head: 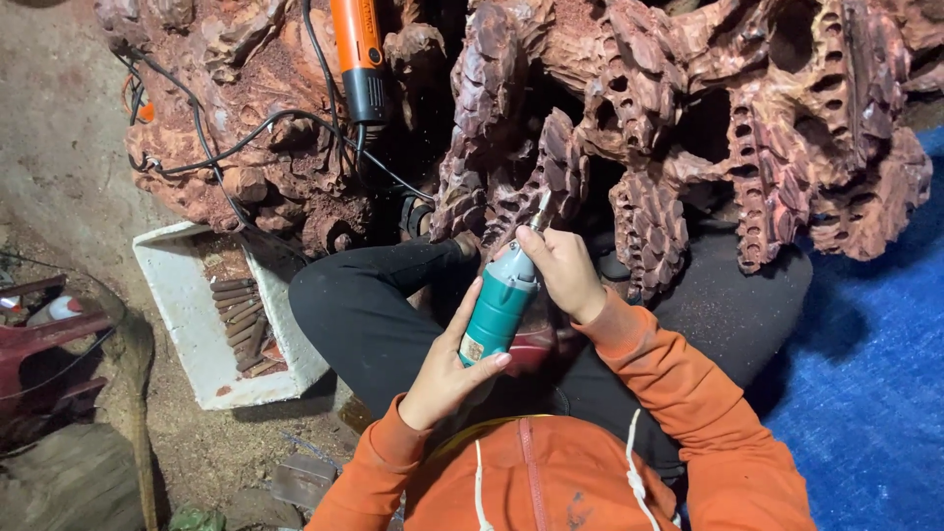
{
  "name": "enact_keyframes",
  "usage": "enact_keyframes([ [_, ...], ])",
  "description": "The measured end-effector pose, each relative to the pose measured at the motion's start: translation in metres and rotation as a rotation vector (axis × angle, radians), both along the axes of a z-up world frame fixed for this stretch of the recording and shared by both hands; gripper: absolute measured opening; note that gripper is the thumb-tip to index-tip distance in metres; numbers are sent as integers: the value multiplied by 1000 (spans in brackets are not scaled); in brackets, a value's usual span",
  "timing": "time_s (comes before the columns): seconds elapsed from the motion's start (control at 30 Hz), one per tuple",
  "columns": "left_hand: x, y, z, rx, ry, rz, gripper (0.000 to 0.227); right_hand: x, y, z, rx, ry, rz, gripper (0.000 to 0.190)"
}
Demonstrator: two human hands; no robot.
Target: Carving intricate details into a large piece of wood using a handheld rotary tool.
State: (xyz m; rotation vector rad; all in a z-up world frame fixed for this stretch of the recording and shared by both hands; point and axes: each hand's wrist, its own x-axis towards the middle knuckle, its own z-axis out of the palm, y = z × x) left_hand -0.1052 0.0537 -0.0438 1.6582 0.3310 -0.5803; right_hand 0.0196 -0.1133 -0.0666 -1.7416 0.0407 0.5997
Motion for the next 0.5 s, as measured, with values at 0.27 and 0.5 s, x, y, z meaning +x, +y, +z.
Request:
enact_keyframes([
  [0.27, -2, -6, 22, -2, 16, -47, 93, -17, -14, -44, 191, -19, -15, 53],
  [0.5, 10, 5, 75, 55, 219, -169, 94, -29, -1, -43, 402, -7, -26, 42],
])
